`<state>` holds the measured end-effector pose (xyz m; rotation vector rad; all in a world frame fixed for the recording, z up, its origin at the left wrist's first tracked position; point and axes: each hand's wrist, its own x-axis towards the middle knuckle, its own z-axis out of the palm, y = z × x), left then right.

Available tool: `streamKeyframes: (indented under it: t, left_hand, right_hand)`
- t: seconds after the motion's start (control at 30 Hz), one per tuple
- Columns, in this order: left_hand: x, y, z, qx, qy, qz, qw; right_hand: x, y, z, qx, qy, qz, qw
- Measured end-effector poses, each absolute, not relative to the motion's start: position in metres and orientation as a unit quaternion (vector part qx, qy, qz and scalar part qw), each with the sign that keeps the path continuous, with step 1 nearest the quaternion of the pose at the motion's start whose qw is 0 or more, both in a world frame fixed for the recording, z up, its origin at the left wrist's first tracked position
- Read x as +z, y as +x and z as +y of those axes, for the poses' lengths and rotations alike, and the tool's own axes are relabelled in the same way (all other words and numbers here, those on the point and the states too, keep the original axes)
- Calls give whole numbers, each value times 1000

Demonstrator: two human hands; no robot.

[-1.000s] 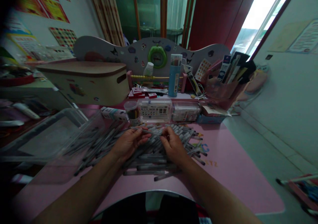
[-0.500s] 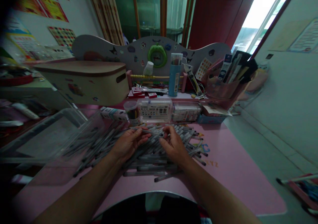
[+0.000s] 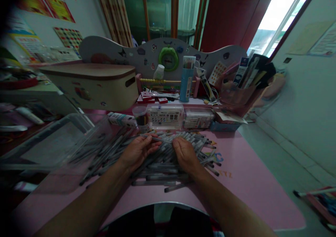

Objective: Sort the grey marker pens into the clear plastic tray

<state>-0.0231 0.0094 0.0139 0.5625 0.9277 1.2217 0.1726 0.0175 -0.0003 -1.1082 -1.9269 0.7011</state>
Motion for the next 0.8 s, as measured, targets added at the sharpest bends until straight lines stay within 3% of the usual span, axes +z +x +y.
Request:
streamKeyframes:
  t: [0.53,0.8]
  left_hand:
    - [15,-21,9,559,242,416,675]
    - [16,-20,8,559,239,415,678]
  right_hand:
    - [2,173,14,347,-454,-713,407]
    - [-2,171,19,305,-456,-738,393]
